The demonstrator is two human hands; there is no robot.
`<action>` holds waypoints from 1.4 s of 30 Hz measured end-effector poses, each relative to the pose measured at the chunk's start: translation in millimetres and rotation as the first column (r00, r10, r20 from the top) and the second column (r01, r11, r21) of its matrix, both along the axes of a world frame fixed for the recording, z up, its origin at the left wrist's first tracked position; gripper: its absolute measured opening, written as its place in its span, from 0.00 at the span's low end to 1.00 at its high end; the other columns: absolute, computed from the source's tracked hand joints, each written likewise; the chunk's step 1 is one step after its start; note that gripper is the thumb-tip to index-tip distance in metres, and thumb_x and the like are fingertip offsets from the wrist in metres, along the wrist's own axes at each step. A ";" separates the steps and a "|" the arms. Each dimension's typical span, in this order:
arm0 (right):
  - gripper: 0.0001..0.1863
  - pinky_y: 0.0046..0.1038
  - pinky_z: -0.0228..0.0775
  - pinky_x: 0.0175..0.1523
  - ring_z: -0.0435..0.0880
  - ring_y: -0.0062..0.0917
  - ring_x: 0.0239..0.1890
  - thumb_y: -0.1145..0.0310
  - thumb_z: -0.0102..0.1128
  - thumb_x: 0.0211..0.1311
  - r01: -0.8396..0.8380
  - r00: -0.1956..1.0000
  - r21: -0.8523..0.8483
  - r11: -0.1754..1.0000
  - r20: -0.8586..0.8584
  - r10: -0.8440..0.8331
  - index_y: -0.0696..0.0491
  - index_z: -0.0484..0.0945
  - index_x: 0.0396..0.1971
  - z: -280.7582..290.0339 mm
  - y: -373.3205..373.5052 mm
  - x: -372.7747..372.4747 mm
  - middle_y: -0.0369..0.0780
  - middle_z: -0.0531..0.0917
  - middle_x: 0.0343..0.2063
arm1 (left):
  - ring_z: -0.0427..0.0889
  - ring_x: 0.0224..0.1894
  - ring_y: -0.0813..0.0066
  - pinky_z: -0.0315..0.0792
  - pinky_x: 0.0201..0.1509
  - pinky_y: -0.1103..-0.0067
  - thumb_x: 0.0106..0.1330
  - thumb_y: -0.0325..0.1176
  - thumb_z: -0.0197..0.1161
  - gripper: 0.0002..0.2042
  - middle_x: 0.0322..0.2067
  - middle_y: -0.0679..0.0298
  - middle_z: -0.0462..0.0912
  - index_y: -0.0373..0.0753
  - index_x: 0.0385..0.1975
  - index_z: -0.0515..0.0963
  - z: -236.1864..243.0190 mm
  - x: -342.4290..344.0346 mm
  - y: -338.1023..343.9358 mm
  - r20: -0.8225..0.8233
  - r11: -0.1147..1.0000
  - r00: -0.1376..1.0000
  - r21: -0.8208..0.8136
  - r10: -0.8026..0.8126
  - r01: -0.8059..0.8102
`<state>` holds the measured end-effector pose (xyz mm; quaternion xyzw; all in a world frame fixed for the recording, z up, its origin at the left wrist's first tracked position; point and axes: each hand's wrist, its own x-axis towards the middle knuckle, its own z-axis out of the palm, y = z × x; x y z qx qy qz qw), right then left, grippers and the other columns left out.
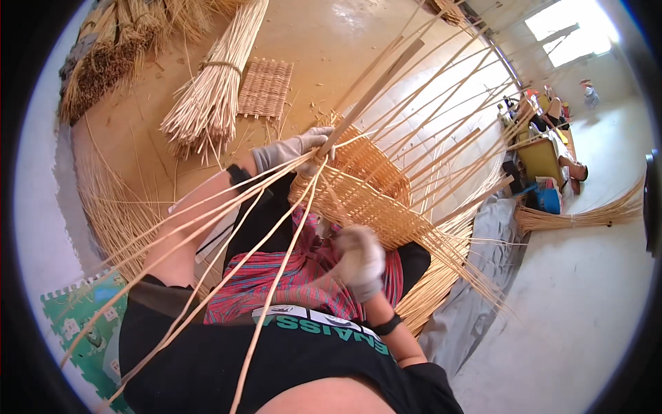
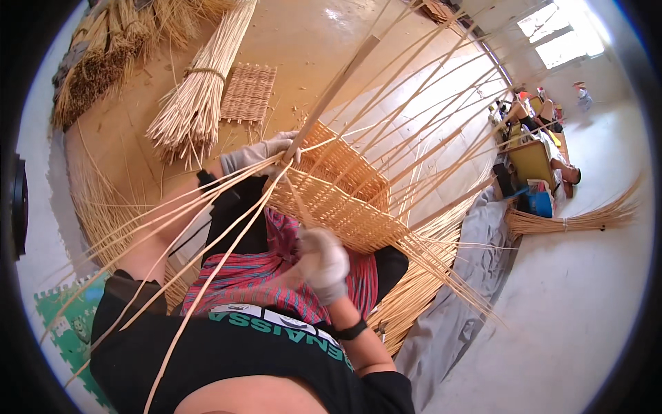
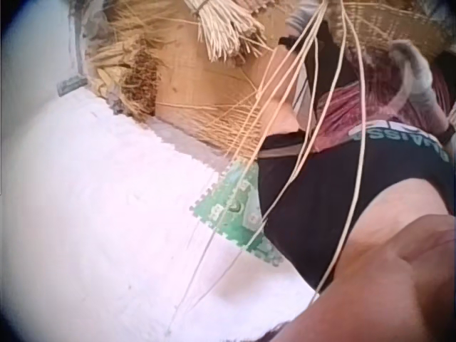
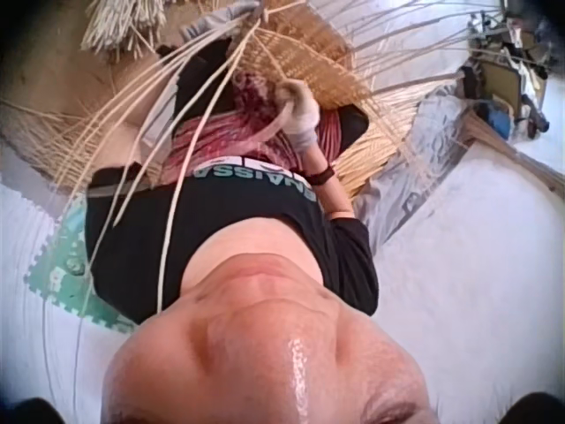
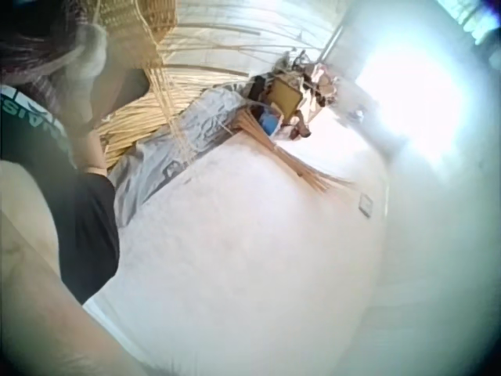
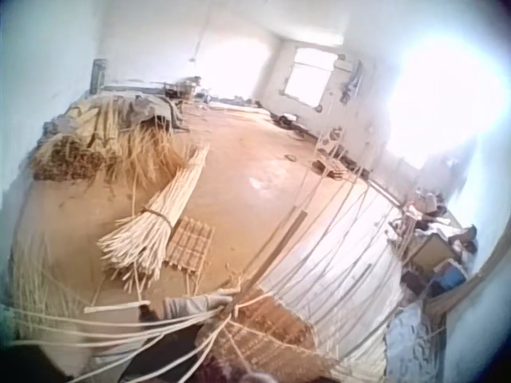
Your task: The person sits on the floor and weaves a basket using thin bamboo strips. They interlace the strips by hand, periodically adjusting the basket's position and the alignment of the strips to continue the weaving pattern.
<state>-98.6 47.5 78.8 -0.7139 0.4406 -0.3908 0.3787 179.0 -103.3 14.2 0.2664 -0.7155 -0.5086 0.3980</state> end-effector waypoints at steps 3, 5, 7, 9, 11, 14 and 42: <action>0.07 0.14 0.68 0.28 0.76 0.13 0.30 0.65 0.56 0.77 0.253 0.594 0.686 0.682 0.446 -0.669 0.52 0.78 0.44 -27.6 -54.8 -59.1 0.32 0.79 0.30 | 0.54 0.75 0.63 0.61 0.69 0.67 0.58 0.31 0.75 0.14 0.66 0.58 0.66 0.45 0.41 0.77 6.4 -14.6 28.3 -0.095 0.963 0.971 0.178 0.221 -0.202; 0.09 0.15 0.71 0.31 0.79 0.15 0.36 0.63 0.58 0.76 0.293 0.674 0.569 0.768 0.447 -0.588 0.52 0.79 0.47 -60.1 -71.8 -74.9 0.34 0.83 0.37 | 0.57 0.74 0.64 0.61 0.68 0.69 0.59 0.30 0.74 0.13 0.67 0.58 0.66 0.45 0.40 0.77 2.7 -19.1 33.0 -0.093 0.956 0.956 0.125 0.279 -0.267; 0.11 0.18 0.74 0.34 0.82 0.18 0.41 0.63 0.59 0.75 0.405 0.732 0.366 0.838 0.419 -0.537 0.52 0.79 0.49 -64.0 -96.5 -30.2 0.37 0.85 0.45 | 0.59 0.73 0.65 0.61 0.68 0.71 0.59 0.29 0.73 0.12 0.67 0.58 0.66 0.44 0.40 0.77 1.9 -26.9 30.1 -0.122 0.941 0.936 0.121 0.331 -0.317; 0.18 0.32 0.80 0.50 0.85 0.27 0.49 0.71 0.58 0.74 0.244 0.900 -0.175 0.954 0.407 -0.155 0.53 0.75 0.61 -30.1 -136.9 27.6 0.42 0.82 0.54 | 0.61 0.72 0.66 0.62 0.68 0.72 0.60 0.28 0.73 0.12 0.68 0.57 0.66 0.44 0.39 0.77 4.5 -33.6 36.8 -0.172 0.914 0.905 0.192 0.389 -0.357; 0.21 0.27 0.77 0.47 0.83 0.28 0.49 0.72 0.55 0.74 0.241 0.961 -0.495 0.835 0.005 -0.275 0.52 0.71 0.65 32.5 -167.3 71.7 0.43 0.81 0.57 | 0.71 0.60 0.74 0.66 0.63 0.74 0.62 0.28 0.72 0.10 0.63 0.62 0.69 0.43 0.38 0.77 -0.1 -40.8 38.9 -0.171 0.863 0.870 0.312 0.462 -0.397; 0.24 0.23 0.73 0.42 0.81 0.23 0.43 0.73 0.51 0.75 0.332 0.906 -0.161 0.930 0.331 -0.266 0.52 0.66 0.69 53.5 -179.9 73.5 0.41 0.83 0.49 | 0.73 0.43 0.82 0.71 0.53 0.78 0.62 0.25 0.70 0.08 0.57 0.68 0.70 0.42 0.37 0.78 -8.4 -49.1 33.0 -0.217 0.856 0.837 0.256 0.503 -0.448; 0.20 0.41 0.78 0.49 0.88 0.45 0.42 0.60 0.55 0.72 0.294 0.896 0.035 0.955 -0.358 -0.263 0.53 0.78 0.59 -4.6 -110.8 45.1 0.53 0.87 0.38 | 0.81 0.50 0.69 0.74 0.59 0.74 0.66 0.26 0.64 0.23 0.49 0.58 0.83 0.34 0.62 0.70 0.4 -97.2 54.2 -0.214 0.556 0.521 0.156 0.826 -0.817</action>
